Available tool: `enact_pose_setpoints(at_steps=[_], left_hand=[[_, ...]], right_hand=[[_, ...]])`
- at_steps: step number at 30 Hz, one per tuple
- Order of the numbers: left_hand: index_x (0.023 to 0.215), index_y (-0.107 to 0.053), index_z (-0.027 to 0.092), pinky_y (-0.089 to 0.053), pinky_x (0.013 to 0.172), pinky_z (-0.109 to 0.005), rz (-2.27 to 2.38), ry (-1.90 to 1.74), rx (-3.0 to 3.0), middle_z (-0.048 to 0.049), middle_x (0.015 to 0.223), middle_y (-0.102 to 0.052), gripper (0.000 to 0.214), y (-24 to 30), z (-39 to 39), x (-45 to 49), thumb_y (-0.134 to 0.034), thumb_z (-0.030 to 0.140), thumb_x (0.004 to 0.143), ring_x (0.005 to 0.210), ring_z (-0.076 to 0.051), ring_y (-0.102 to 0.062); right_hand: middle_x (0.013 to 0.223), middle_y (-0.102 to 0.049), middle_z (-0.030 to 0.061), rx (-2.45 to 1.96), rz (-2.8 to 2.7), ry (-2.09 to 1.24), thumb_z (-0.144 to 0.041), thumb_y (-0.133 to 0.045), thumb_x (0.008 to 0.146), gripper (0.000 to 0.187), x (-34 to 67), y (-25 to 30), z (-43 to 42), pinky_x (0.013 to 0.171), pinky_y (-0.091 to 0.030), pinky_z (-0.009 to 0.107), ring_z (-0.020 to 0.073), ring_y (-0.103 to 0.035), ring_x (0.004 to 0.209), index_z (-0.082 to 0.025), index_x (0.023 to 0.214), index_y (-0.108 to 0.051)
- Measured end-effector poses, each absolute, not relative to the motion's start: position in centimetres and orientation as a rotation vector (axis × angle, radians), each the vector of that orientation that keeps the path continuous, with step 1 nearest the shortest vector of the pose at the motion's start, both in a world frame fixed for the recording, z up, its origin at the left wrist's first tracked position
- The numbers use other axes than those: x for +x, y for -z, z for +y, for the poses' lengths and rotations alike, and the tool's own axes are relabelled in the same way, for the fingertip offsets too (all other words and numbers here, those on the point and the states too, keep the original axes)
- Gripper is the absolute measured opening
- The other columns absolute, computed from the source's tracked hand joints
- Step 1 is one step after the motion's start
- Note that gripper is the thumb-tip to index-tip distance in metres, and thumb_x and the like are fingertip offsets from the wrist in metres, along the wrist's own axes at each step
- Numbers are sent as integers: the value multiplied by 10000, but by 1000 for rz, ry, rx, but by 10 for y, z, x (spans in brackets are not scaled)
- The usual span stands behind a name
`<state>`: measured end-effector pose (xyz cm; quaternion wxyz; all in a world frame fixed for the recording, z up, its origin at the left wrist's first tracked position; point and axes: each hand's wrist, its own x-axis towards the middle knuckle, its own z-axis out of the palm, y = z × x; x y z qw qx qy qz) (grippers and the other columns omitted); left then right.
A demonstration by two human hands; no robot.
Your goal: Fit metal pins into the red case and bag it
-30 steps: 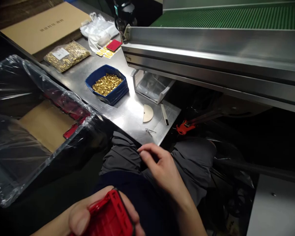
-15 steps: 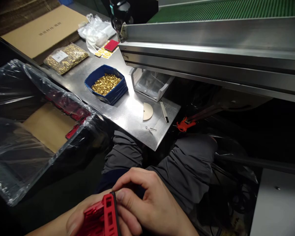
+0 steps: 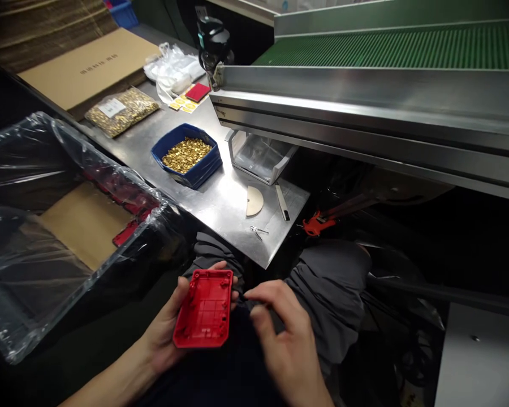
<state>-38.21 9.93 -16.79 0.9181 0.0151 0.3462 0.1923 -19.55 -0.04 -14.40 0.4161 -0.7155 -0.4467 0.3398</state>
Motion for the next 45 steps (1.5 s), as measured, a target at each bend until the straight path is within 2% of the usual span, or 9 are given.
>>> enact_pose_setpoints(at_steps=[4,7,9,13,17,22,29,38,45], left_hand=[[1446,-483,196,-566,901,-390,923,-406,45,-128,1171,-726,701,170,106,-376,-620,621,906,997,-251,-713],[1417,-513,165,-554,916,-362,976,-383,79,-127,1147,-736,673,165,108,-373,-600,614,923,1007,-247,-710],[1430,-507,134,-525,995,-408,941,-333,108,-166,1230,-712,749,161,110,-375,-532,685,924,1106,-288,-687],[1514,-406,117,-325,1220,-438,957,-355,217,-186,1520,-515,846,166,110,-383,-461,728,931,1381,-305,-513],[1546,-345,145,-253,1259,-491,946,-379,360,-188,1616,-384,815,183,103,-390,-542,649,938,1468,-325,-402],[1582,-284,298,-245,1265,-508,793,-382,918,-117,1687,-252,1076,186,96,-395,-887,488,711,1537,-358,-261],[1561,-336,320,-273,1250,-503,902,-346,1449,-103,1557,-476,867,166,94,-399,-801,339,830,1444,-326,-429],[1608,-141,375,-345,1187,-482,928,-552,1825,-88,1493,-491,993,162,85,-403,-769,270,845,1387,-329,-445],[1576,-293,322,-362,1153,-471,916,-546,1625,-110,1400,-571,961,169,97,-410,-827,423,783,1303,-360,-511]], right_hand=[[1309,-659,75,-1628,-1788,-775,-425,-713,905,450,-211,142,-3,1041,-468,423,289,-576,1220,-280,1316,-600],[1111,-745,32,-1619,-1816,-814,-193,-660,910,290,-220,143,4,1065,-436,465,283,-597,1191,-281,1186,-667],[1027,-757,7,-1642,-1519,-931,-164,-633,913,230,-221,145,7,1039,-458,432,255,-624,1146,-297,1084,-713],[1003,-756,31,-1581,-511,-1273,-414,-657,948,212,-213,152,11,870,-529,335,207,-681,932,-265,1071,-744],[1038,-756,72,-1291,-27,-1450,-460,-705,912,349,-211,152,13,883,-533,337,224,-686,967,-194,1137,-730],[1080,-757,77,-1168,43,-1505,-414,-701,927,334,-217,145,8,861,-534,310,215,-688,987,-192,1177,-720],[1068,-754,82,-1093,2,-1550,-410,-689,936,335,-222,141,-1,858,-530,315,216,-685,972,-192,1188,-717],[1162,-744,45,-1106,111,-1439,-395,-726,915,277,-231,153,-5,936,-515,267,171,-656,1065,-223,1130,-752],[1050,-758,59,-1205,208,-1378,-397,-830,786,334,-227,162,3,864,-511,273,185,-649,956,-178,1033,-779]])
